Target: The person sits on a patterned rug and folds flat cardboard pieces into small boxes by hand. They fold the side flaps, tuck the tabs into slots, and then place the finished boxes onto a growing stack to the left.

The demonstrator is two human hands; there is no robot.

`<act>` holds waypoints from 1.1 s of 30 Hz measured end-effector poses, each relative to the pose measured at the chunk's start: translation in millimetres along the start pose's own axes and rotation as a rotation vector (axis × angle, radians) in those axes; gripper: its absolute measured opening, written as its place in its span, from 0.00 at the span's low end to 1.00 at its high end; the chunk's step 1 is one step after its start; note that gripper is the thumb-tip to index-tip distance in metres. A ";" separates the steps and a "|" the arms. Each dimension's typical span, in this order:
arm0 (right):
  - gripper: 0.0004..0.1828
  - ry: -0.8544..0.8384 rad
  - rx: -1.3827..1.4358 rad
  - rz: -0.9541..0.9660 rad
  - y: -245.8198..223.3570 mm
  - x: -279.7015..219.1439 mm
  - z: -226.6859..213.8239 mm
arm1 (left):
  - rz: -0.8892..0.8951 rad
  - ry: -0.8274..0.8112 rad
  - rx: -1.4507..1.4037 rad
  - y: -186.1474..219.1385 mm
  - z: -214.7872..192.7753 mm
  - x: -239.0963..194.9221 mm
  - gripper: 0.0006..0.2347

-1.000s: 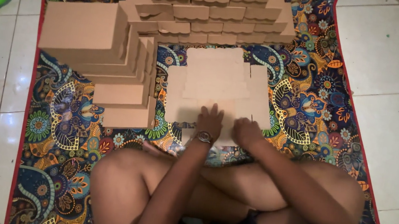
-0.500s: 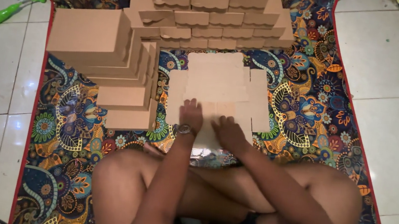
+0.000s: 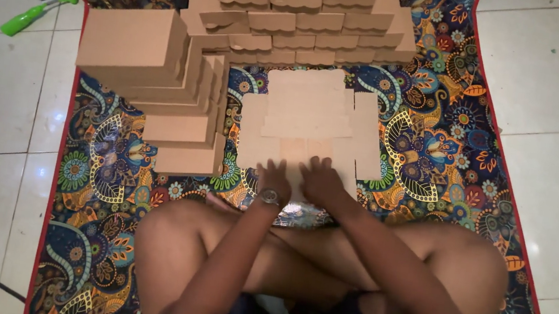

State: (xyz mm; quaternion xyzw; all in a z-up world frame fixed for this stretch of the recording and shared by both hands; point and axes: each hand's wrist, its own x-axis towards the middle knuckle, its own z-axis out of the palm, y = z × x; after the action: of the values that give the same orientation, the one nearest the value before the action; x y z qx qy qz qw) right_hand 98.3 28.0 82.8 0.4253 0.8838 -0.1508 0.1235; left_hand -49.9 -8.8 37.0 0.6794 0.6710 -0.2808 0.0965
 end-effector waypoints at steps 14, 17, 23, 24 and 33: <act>0.32 0.116 -0.072 0.003 19.9 13.5 21.6 | -0.241 0.019 -1.066 -34.9 1.6 1.0 0.20; 0.24 0.230 -0.116 0.014 26.8 23.2 42.5 | 0.070 0.053 -0.791 -28.5 3.6 16.8 0.14; 0.29 0.121 0.056 0.090 15.1 11.7 9.7 | -0.045 0.102 -0.728 -19.4 21.1 46.7 0.07; 0.29 0.117 0.054 0.091 13.0 15.3 13.6 | -0.045 0.100 -0.731 -21.7 12.9 40.7 0.07; 0.33 0.081 -0.012 0.082 0.7 16.1 12.4 | 0.013 0.194 -0.680 -39.0 5.3 38.7 0.16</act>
State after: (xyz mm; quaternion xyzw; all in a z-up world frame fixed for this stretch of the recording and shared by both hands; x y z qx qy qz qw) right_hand 90.2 35.3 65.7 0.4663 0.8707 -0.1231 0.0962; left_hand -91.2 24.8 22.5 0.6360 0.7279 0.0251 0.2551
